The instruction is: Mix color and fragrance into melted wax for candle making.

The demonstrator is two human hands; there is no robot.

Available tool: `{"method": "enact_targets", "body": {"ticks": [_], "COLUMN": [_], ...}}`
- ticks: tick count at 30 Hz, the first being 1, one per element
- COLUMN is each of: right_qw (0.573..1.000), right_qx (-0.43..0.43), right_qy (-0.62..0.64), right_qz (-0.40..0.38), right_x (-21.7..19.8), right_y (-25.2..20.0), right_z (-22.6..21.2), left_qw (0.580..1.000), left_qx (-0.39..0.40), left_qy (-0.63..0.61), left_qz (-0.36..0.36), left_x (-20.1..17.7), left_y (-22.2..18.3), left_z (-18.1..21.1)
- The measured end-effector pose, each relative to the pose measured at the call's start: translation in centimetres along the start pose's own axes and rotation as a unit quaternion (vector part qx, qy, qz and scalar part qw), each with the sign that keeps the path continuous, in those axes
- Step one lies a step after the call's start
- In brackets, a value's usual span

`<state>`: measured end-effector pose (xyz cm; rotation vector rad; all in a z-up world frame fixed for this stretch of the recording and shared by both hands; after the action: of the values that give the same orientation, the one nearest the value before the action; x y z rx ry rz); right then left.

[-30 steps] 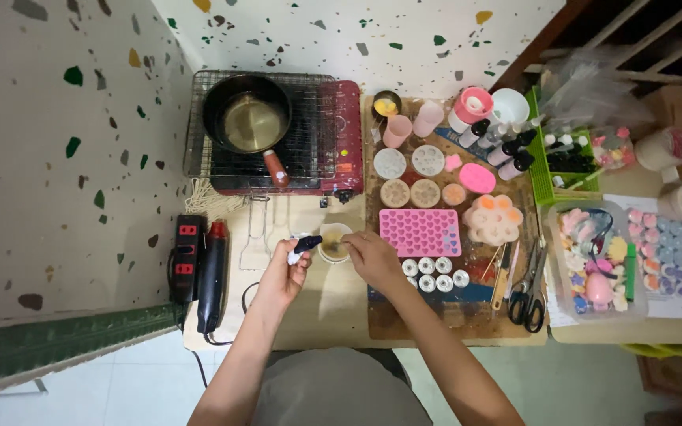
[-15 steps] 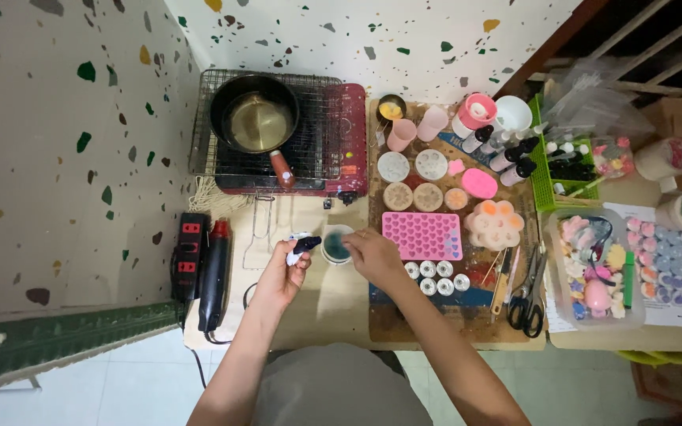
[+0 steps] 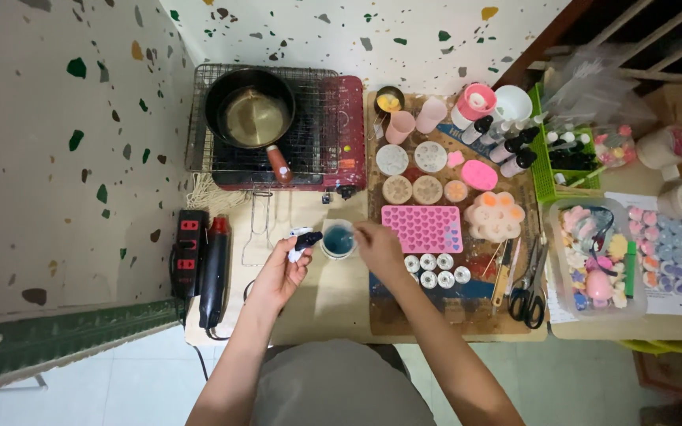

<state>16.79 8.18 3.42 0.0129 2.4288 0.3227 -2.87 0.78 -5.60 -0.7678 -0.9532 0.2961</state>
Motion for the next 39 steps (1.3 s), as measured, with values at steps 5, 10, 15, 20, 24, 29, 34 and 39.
{"method": "enact_targets", "body": {"ticks": [5, 10, 15, 20, 24, 29, 34, 39], "right_qw": [0.978, 0.949, 0.95, 0.954, 0.956, 0.967, 0.987, 0.989], "right_qx": [0.199, 0.272, 0.246, 0.19, 0.192, 0.237, 0.043, 0.053], "right_qy": [-0.036, -0.083, -0.162, -0.197, -0.179, 0.05, 0.112, 0.084], "right_qz": [0.053, 0.136, 0.103, 0.121, 0.128, 0.078, 0.111, 0.106], "right_x": [-3.7, -7.0, -5.6, -4.2, -3.8, -10.1, -14.6, -16.4], "right_y": [-7.0, -16.2, -19.5, -18.5, -18.1, -10.0, -6.3, -5.3], "right_z": [8.3, 13.9, 15.2, 14.5, 14.4, -2.7, -11.7, -12.3], "left_qw": [1.0, 0.999, 0.999, 0.998, 0.998, 0.992, 0.99, 0.975], "left_qx": [-0.003, -0.014, -0.043, -0.037, -0.035, 0.005, 0.013, 0.041], "left_qy": [0.005, 0.014, 0.011, 0.033, 0.04, 0.122, 0.137, 0.216], "left_qz": [0.016, 0.039, 0.033, 0.031, 0.028, -0.005, -0.041, -0.038], "left_x": [-1.2, -2.4, -2.5, -1.7, -1.0, 3.4, 7.2, 10.5], "left_y": [-1.3, -2.5, -3.4, -4.4, -5.3, -7.3, -8.6, -9.2], "left_z": [-0.4, -1.7, -3.5, -4.1, -4.1, -2.8, -2.6, -2.5]}}
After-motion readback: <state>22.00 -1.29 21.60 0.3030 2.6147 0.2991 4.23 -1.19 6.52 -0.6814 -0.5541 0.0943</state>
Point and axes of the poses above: each hand's wrist, its own y-axis towards the middle knuckle, its own x-axis out of the palm, z = x × y, the point moved 9 cm from there along y, towards the middle knuckle, and after that the axes turned 14 degrees about z, right-handed, at the moved point
